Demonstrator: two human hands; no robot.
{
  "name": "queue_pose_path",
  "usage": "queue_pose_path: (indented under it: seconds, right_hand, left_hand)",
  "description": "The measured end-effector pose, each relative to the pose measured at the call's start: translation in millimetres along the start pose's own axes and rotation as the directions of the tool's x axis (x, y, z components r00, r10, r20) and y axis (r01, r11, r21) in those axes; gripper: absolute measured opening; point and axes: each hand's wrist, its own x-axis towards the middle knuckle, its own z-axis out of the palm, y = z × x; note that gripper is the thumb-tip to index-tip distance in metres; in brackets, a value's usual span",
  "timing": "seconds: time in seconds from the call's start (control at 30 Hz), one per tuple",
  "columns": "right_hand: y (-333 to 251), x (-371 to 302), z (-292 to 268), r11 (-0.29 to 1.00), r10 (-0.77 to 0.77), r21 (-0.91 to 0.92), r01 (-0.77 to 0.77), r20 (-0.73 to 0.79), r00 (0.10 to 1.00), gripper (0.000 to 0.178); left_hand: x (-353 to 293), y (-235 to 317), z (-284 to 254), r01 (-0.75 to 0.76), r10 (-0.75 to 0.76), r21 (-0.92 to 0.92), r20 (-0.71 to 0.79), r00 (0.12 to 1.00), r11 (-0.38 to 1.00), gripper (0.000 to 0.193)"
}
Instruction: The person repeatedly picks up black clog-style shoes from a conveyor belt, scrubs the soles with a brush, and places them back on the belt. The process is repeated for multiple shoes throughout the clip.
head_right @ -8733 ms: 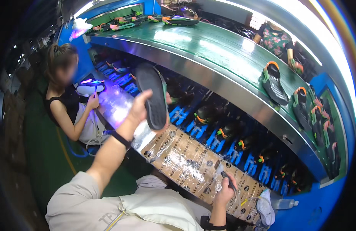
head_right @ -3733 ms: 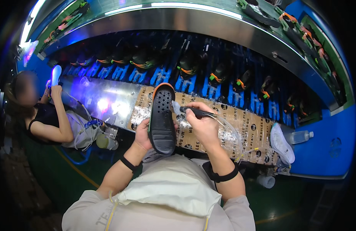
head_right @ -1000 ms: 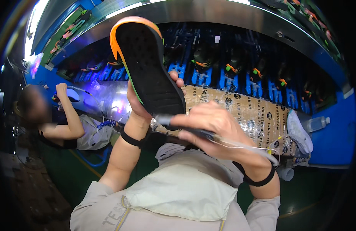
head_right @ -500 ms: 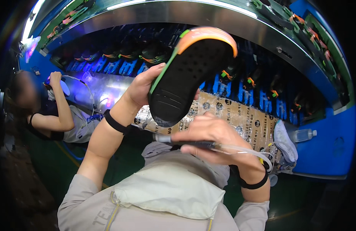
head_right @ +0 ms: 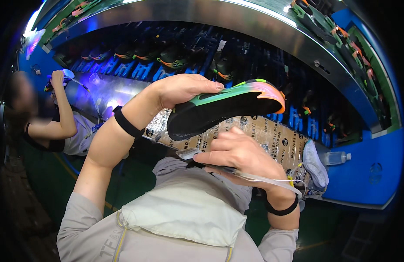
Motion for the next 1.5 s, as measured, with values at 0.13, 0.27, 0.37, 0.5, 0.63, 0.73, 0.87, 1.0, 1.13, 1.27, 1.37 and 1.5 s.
queue_pose_path:
  seconds: [0.13, 0.27, 0.37, 0.5, 0.63, 0.73, 0.87, 1.0, 1.13, 1.27, 1.37, 1.5]
  right_hand:
    - [1.2, -2.1, 0.1, 0.984, 0.082, -0.155, -0.086, -0.034, 0.996, 0.035]
    - [-2.1, -5.0, -4.5, 1.0, 0.006, -0.002, -0.006, 0.051, 0.999, 0.034]
    - [-0.2, -5.8, -4.3, 0.967, 0.089, -0.237, -0.098, -0.049, 0.995, 0.035]
    - [-0.6, -9.3, -6.2, 0.999, 0.03, -0.01, -0.03, 0.034, 0.999, 0.035]
    - [13.8, -23.6, -11.0, 0.967, 0.253, 0.112, -0.227, -0.394, 0.884, 0.03]
    - [28.5, -20.3, -4.3, 0.883, 0.412, 0.114, -0.456, -0.653, 0.635, 0.027]
    - [38.2, -17.5, 25.0, 0.881, 0.195, -0.252, -0.4, -0.576, 0.794, 0.036]
    - [8.5, -17.9, 27.6, 0.975, 0.2, -0.053, -0.216, -0.22, 0.955, 0.035]
    - [13.9, -14.6, 19.8, 0.949, 0.313, 0.157, -0.274, -0.367, 0.876, 0.032]
    - [34.3, -5.4, 39.9, 0.91, 0.228, -0.177, -0.376, -0.543, 0.808, 0.038]
    - [21.7, -6.3, 52.6, 0.965, 0.103, -0.201, -0.168, -0.299, 0.949, 0.044]
    - [15.0, -10.2, 31.3, 0.964, 0.111, 0.251, -0.09, -0.073, 0.991, 0.037]
  left_hand:
    - [1.4, -2.5, 3.0, -0.052, 0.048, -0.05, -0.068, 0.997, 0.997, 0.044]
    - [3.3, -8.1, -2.9, 0.002, -0.003, -0.018, -0.091, 0.996, 1.0, 0.041]
    - [2.0, -12.7, -6.8, -0.015, 0.004, -0.12, -0.09, 0.996, 0.993, 0.039]
    - [-0.2, -24.3, -13.4, 0.026, -0.049, -0.18, -0.123, 0.991, 0.983, 0.04]
    - [-2.1, -63.9, -26.9, -0.027, 0.03, -0.56, -0.004, 1.0, 0.828, 0.035]
    - [3.2, -89.9, -16.2, -0.08, 0.109, -0.608, 0.011, 0.994, 0.79, 0.038]
    - [12.7, -111.7, -1.8, -0.172, 0.258, -0.708, 0.014, 0.966, 0.685, 0.043]
    - [22.2, -132.8, -11.4, -0.142, 0.258, -0.753, 0.038, 0.965, 0.642, 0.052]
    - [19.9, -138.9, -4.9, -0.113, 0.246, -0.795, 0.047, 0.968, 0.596, 0.059]
    - [12.1, -134.3, 12.9, -0.087, 0.239, -0.853, 0.045, 0.97, 0.514, 0.058]
    - [12.2, -140.6, 7.2, -0.121, 0.286, -0.881, 0.017, 0.958, 0.457, 0.061]
    - [4.0, -134.0, 8.4, -0.082, 0.333, -0.864, 0.102, 0.937, 0.497, 0.068]
